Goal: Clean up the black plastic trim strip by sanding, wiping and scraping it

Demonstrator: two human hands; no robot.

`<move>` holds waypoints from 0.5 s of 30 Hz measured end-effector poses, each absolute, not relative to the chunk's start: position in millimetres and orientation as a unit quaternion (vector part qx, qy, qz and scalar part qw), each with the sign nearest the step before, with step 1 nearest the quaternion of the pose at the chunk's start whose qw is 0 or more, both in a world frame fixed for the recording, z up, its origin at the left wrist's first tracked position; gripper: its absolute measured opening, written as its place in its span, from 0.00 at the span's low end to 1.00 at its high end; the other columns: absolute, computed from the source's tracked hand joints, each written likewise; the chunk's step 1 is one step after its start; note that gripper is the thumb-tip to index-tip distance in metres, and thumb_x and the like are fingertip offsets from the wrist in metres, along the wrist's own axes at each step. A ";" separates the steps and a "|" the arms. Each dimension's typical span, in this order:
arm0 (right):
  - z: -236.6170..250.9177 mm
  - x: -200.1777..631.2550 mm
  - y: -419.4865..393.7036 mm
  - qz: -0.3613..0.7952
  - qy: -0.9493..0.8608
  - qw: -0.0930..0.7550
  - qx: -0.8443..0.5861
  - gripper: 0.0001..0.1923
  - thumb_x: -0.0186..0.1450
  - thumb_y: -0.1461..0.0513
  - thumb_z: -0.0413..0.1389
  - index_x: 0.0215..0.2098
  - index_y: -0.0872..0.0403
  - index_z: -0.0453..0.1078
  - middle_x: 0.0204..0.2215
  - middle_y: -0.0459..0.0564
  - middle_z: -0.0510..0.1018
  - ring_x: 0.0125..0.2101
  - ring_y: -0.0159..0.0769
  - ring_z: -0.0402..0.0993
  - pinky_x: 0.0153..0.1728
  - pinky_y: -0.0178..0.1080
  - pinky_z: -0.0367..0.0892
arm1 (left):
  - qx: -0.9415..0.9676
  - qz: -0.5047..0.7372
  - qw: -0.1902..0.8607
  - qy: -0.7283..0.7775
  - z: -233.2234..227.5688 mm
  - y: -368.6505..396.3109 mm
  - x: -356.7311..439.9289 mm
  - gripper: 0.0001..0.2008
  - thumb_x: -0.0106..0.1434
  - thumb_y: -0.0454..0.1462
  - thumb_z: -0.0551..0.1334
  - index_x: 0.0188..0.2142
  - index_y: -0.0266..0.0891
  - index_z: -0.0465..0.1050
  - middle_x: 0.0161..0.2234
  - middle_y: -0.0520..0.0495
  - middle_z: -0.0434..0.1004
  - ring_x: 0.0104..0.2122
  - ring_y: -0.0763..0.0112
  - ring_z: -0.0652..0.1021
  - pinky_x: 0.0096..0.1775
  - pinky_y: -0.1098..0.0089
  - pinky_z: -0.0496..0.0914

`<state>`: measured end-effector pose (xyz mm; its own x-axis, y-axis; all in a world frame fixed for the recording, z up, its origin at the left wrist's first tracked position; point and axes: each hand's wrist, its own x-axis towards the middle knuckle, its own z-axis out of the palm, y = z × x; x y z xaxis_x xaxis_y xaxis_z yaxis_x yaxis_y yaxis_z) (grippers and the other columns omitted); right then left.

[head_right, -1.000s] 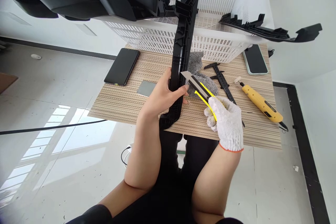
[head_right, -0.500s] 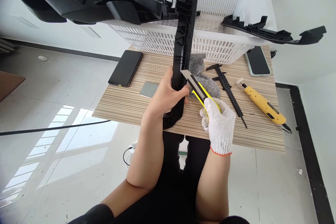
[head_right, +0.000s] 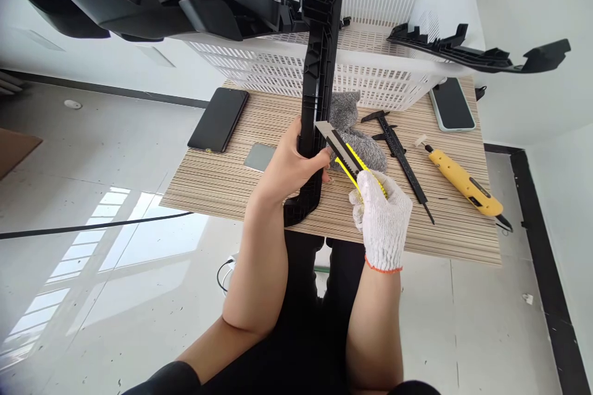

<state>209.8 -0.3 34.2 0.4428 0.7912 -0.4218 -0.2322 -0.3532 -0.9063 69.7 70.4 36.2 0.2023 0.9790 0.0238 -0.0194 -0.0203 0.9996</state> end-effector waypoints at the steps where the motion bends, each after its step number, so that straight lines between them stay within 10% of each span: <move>1: 33.8 209.7 -0.6 0.484 -0.212 0.530 -0.664 0.14 0.57 0.51 0.63 0.34 0.52 0.73 0.15 0.41 0.71 0.11 0.22 0.59 0.09 0.24 0.51 | 0.547 0.455 0.552 0.435 36.8 70.5 69.7 0.12 0.62 0.33 0.64 0.40 0.42 0.60 0.32 0.54 0.69 0.20 0.82 0.73 0.22 0.75 0.74; 15: 33.2 206.4 -2.8 0.485 -0.215 0.534 -0.658 0.15 0.56 0.50 0.64 0.34 0.52 0.72 0.16 0.42 0.71 0.12 0.23 0.59 0.09 0.25 0.51 | 0.547 0.432 0.560 0.448 41.8 68.0 65.2 0.12 0.61 0.33 0.63 0.40 0.43 0.60 0.31 0.54 0.71 0.22 0.78 0.74 0.25 0.72 0.74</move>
<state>206.4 -2.8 33.2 0.4378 0.8006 -0.4091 -0.2356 -0.3370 -0.9116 65.2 68.0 41.8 0.2252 0.9739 -0.0282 0.0064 0.0275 0.9996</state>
